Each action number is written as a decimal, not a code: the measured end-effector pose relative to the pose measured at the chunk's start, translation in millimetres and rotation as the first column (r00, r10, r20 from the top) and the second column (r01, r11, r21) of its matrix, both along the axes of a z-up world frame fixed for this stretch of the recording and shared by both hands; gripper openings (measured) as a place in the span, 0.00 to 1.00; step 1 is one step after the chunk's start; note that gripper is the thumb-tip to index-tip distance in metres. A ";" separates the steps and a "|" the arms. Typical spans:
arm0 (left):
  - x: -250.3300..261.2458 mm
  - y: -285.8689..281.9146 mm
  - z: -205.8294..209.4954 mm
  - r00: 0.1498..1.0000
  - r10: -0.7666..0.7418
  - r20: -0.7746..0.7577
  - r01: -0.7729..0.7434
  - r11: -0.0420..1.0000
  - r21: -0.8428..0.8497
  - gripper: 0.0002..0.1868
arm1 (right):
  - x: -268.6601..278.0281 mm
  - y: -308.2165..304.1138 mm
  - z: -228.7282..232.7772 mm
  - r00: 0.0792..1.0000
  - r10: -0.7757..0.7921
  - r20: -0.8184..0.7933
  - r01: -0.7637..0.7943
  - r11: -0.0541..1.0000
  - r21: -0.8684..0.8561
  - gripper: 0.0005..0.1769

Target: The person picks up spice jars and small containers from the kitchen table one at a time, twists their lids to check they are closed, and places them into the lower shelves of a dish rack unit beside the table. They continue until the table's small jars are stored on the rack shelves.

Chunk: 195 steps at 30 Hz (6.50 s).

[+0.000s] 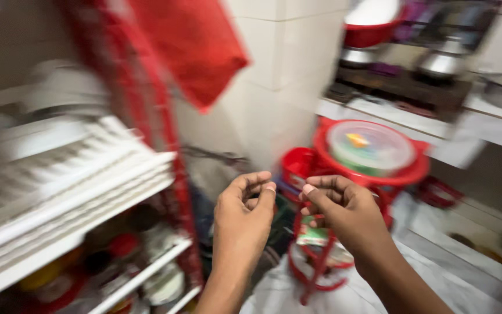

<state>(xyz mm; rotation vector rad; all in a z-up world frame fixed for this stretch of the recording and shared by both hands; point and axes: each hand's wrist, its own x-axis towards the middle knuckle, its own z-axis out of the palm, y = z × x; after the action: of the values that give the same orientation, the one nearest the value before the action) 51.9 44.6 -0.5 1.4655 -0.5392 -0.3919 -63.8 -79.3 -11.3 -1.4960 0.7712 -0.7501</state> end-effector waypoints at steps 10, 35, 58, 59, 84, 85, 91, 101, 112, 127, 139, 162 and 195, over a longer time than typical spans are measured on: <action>119.9 168.7 1.4 0.637 0.725 0.262 -0.734 0.674 -0.082 0.16 | 186.5 130.5 3.1 0.884 0.466 0.031 -0.462 0.883 -0.079 0.17; 167.0 254.4 13.9 0.496 0.624 0.604 -0.787 0.617 0.010 0.17 | 299.5 232.8 26.7 0.587 0.805 -0.087 -0.762 0.514 -0.395 0.23; -15.7 -49.0 25.9 0.780 -0.625 -0.017 0.623 0.779 -0.075 0.29 | -68.5 19.0 81.3 0.964 -0.064 -0.257 0.102 0.985 0.137 0.20; -35.3 -61.6 26.9 0.750 -0.661 -0.026 0.658 0.749 -0.072 0.29 | -90.4 12.5 81.9 0.957 -0.122 -0.261 0.162 0.977 0.136 0.21; -467.6 -181.4 13.0 -0.109 -0.992 0.064 0.926 -0.078 0.369 0.22 | -498.3 58.2 37.1 0.334 -0.886 -0.322 0.941 0.333 0.060 0.24; -482.6 -182.7 9.4 -0.144 -0.986 0.079 0.936 -0.110 0.335 0.22 | -507.3 61.4 35.0 0.277 -0.897 -0.344 0.960 0.271 0.067 0.23; -569.7 -202.2 -12.2 -0.305 -0.952 -0.023 0.918 -0.300 0.258 0.23 | -551.8 63.9 28.1 0.029 -0.917 -0.398 0.998 0.006 0.059 0.25; -709.8 -260.4 -39.0 -0.568 -0.812 0.134 0.820 -0.545 0.175 0.18 | -651.4 23.6 7.3 -0.244 -0.884 -0.399 0.967 -0.250 -0.038 0.26; -858.1 -296.4 -98.4 -0.656 -0.730 0.191 0.748 -0.596 0.293 0.32 | -779.5 -36.1 -84.1 -0.452 -0.875 -0.177 0.888 -0.460 0.006 0.22; -932.0 -313.7 -175.6 -0.650 -0.759 0.043 0.739 -0.618 0.270 0.39 | -835.9 -77.0 -116.0 -0.326 -0.871 -0.367 0.916 -0.387 0.104 0.35; -942.8 -322.1 -180.4 -0.624 -0.781 0.027 0.753 -0.591 0.289 0.36 | -849.5 -86.3 -118.8 -0.305 -0.881 -0.360 0.902 -0.389 0.187 0.34; -884.3 -311.7 -137.9 -0.549 -0.834 -0.059 0.801 -0.545 0.249 0.27 | -791.5 -51.7 -77.3 -0.370 -0.880 -0.298 0.870 -0.440 0.221 0.37; -484.3 -120.9 -43.7 0.018 -0.982 -0.187 0.991 -0.007 0.132 0.15 | -496.7 117.2 -7.9 0.114 -0.985 -0.128 0.969 0.082 0.233 0.28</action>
<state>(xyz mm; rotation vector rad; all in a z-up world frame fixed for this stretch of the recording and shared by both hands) -432.4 -76.3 -44.2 0.9792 -1.5855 -1.7278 -560.5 37.9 -19.2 -0.4320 1.8321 -1.6183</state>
